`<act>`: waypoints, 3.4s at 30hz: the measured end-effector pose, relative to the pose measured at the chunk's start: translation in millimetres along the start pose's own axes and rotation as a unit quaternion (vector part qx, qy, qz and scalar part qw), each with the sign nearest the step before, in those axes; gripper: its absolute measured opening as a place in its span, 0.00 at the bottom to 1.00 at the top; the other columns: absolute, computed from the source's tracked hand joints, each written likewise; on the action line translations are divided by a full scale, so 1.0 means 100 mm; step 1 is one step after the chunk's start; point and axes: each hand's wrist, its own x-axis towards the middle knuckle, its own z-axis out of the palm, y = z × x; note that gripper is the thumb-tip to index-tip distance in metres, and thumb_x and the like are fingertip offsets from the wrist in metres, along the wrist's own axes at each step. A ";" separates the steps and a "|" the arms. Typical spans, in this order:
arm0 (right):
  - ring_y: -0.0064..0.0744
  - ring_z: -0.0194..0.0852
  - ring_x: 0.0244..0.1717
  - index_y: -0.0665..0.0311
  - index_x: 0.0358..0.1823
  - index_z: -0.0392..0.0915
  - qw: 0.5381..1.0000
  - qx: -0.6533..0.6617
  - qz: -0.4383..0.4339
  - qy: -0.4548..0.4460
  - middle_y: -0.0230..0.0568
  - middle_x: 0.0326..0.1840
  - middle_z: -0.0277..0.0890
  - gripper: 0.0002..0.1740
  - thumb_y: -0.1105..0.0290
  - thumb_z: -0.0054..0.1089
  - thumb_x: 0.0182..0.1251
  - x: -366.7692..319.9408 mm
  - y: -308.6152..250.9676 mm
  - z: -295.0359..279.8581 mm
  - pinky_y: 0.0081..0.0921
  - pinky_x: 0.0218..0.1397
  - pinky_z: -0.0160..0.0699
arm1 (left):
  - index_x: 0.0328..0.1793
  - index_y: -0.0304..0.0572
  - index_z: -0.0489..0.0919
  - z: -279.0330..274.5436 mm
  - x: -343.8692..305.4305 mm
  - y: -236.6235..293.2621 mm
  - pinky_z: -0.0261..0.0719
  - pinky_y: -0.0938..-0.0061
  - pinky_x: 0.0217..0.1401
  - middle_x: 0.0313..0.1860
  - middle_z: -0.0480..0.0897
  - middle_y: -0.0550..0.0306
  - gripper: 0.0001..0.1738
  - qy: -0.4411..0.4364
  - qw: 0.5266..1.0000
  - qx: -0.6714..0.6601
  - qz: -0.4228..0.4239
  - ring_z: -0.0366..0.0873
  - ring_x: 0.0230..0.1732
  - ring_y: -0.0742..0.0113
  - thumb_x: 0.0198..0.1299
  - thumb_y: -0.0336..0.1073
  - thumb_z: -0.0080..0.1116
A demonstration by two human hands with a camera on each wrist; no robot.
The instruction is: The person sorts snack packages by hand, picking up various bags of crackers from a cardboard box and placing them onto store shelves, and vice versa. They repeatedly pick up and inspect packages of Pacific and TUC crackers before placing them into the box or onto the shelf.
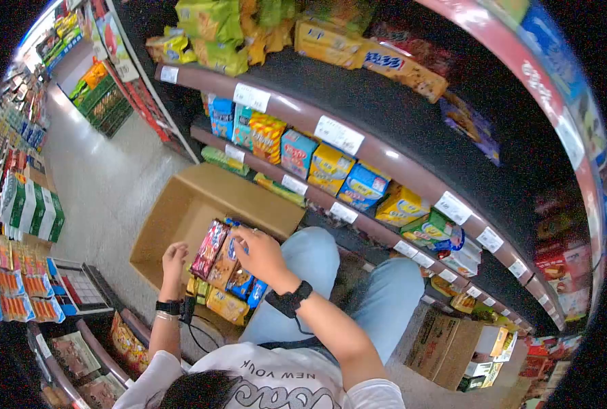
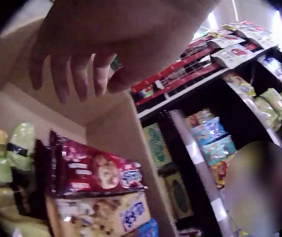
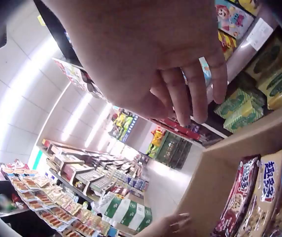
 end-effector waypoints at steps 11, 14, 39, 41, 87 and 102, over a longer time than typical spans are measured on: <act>0.32 0.81 0.35 0.66 0.42 0.77 0.983 0.063 -0.042 0.170 0.43 0.35 0.80 0.09 0.74 0.57 0.60 0.27 -0.51 -1.46 0.25 0.41 0.77 | 0.54 0.35 0.73 1.55 -0.57 2.84 0.69 0.76 0.58 0.51 0.77 0.55 0.14 -0.307 0.929 -0.128 0.160 0.73 0.54 0.69 0.62 0.28 0.52; 0.24 0.79 0.35 0.65 0.43 0.77 0.973 0.092 -0.053 0.206 0.38 0.36 0.81 0.10 0.72 0.58 0.61 0.48 -0.60 -1.85 0.22 0.40 0.76 | 0.58 0.38 0.72 1.88 -0.43 3.20 0.70 0.75 0.56 0.54 0.76 0.55 0.17 -0.337 0.907 -0.116 0.224 0.74 0.54 0.68 0.63 0.33 0.52; 0.39 0.62 0.63 0.73 0.65 0.59 0.975 0.107 0.065 0.181 0.51 0.62 0.66 0.41 0.65 0.64 0.50 2.21 -0.21 -2.92 0.25 0.65 0.58 | 0.63 0.29 0.61 3.53 1.20 4.19 0.68 0.71 0.58 0.55 0.74 0.42 0.32 -0.191 0.928 -0.073 0.311 0.72 0.57 0.56 0.50 0.25 0.57; 0.38 0.60 0.64 0.73 0.63 0.61 0.977 0.116 0.079 0.163 0.50 0.62 0.66 0.39 0.65 0.64 0.50 2.23 -0.19 -2.92 0.25 0.65 0.57 | 0.66 0.31 0.59 3.56 1.25 4.15 0.65 0.72 0.60 0.58 0.73 0.44 0.32 -0.195 0.931 -0.046 0.306 0.70 0.58 0.58 0.54 0.26 0.55; 0.24 0.65 0.61 0.66 0.71 0.52 0.908 0.417 0.036 -0.004 0.41 0.63 0.65 0.47 0.79 0.69 0.50 -0.52 -0.41 -0.99 0.25 0.61 0.68 | 0.75 0.32 0.37 1.34 -1.08 2.00 0.52 0.65 0.73 0.73 0.52 0.44 0.61 -0.354 0.909 -0.108 0.192 0.51 0.73 0.57 0.45 0.32 0.71; 0.34 0.66 0.61 0.61 0.60 0.69 0.994 0.085 -0.058 0.044 0.42 0.64 0.66 0.31 0.71 0.67 0.53 -0.55 -0.29 -1.02 0.28 0.57 0.70 | 0.60 0.34 0.66 1.21 -1.20 1.90 0.73 0.70 0.57 0.52 0.77 0.51 0.26 -0.203 0.927 -0.313 -0.036 0.76 0.53 0.63 0.54 0.30 0.58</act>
